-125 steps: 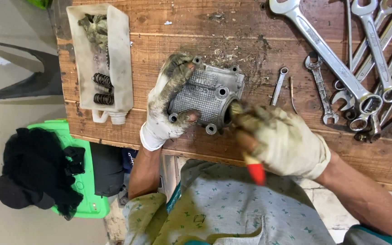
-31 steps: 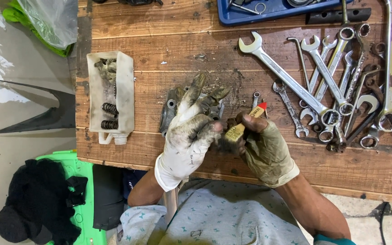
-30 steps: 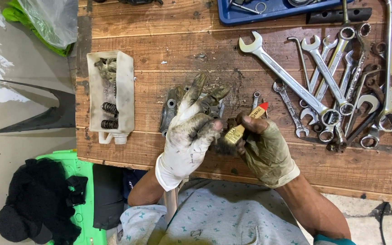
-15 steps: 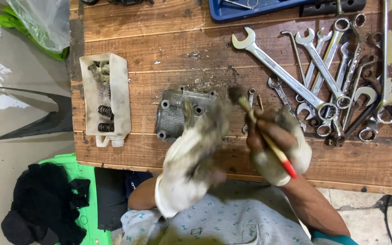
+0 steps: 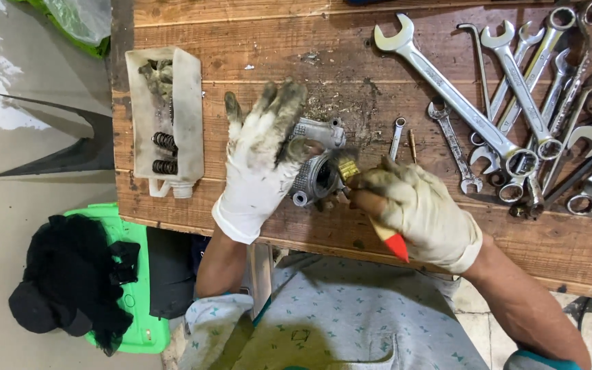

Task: The person holds a metallic mechanical component on a wooden workbench and scrubs its surface with a brush. They rotate the part to clean different sides and crevices while wearing white gloves. Various tools and springs are visible on the table.

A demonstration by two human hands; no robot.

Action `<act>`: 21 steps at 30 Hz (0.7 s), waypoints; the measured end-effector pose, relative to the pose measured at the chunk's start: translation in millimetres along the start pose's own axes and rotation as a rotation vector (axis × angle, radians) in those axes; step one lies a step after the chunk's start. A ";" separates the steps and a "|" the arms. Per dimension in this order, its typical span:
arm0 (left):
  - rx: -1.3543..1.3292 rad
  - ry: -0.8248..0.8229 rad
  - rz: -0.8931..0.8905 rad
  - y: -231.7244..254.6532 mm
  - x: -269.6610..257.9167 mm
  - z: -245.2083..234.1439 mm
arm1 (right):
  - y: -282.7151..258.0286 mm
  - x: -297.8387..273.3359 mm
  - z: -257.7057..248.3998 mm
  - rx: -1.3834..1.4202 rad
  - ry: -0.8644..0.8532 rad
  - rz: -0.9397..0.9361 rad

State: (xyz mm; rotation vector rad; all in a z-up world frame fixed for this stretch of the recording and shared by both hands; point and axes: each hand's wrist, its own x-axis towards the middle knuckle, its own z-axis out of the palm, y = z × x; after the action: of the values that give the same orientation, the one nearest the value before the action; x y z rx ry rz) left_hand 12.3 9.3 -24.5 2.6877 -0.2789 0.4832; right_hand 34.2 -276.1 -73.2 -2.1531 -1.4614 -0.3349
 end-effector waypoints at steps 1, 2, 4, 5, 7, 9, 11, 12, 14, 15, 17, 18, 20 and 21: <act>-0.040 0.003 -0.025 4.2 1.2 -3.0 | -3.3 14.5 -6.4 0.277 0.010 0.100; -0.079 0.006 -0.054 8.7 1.3 -6.1 | -6.8 28.8 -12.7 0.556 0.018 0.200; -0.077 0.002 -0.059 10.3 3.0 -7.9 | -8.8 43.9 -32.2 0.721 0.084 0.282; -0.072 -0.001 -0.058 10.8 4.2 -8.7 | -9.9 51.2 -41.7 0.881 0.157 0.365; -0.091 -0.010 -0.068 13.2 3.1 -10.7 | -2.8 39.2 -31.0 0.630 0.106 0.335; -0.104 -0.013 -0.073 15.1 4.3 -14.2 | -2.8 43.4 -25.8 0.376 0.061 0.292; -0.144 -0.020 -0.077 17.4 5.9 -16.5 | -11.0 61.0 -25.6 0.777 0.059 0.392; -0.146 -0.024 -0.077 16.7 6.0 -17.1 | -13.6 66.9 -34.0 0.778 0.060 0.396; -0.159 -0.034 -0.076 15.4 5.6 -17.7 | -18.5 78.4 -50.5 0.639 0.158 0.557; -0.162 -0.037 -0.078 15.4 4.3 -16.3 | -19.5 77.4 -46.1 0.640 0.156 0.561; -0.103 -0.047 -0.092 14.1 4.0 -14.6 | -19.4 78.3 -37.5 0.647 0.114 0.558; -0.103 -0.049 -0.092 13.2 3.8 -14.4 | -21.3 80.9 -40.9 0.648 0.114 0.560; -0.128 -0.030 -0.085 11.7 2.0 -12.9 | -25.5 84.6 -46.9 0.899 0.156 1.263; -0.130 -0.035 -0.086 11.3 0.8 -12.6 | -25.7 79.3 -38.7 0.900 0.154 1.268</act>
State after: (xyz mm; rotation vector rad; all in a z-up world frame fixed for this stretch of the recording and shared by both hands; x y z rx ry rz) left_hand 6.4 4.2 -9.5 2.5710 -0.1962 0.3792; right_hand 44.6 -226.9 3.6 -1.7499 0.0897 0.5121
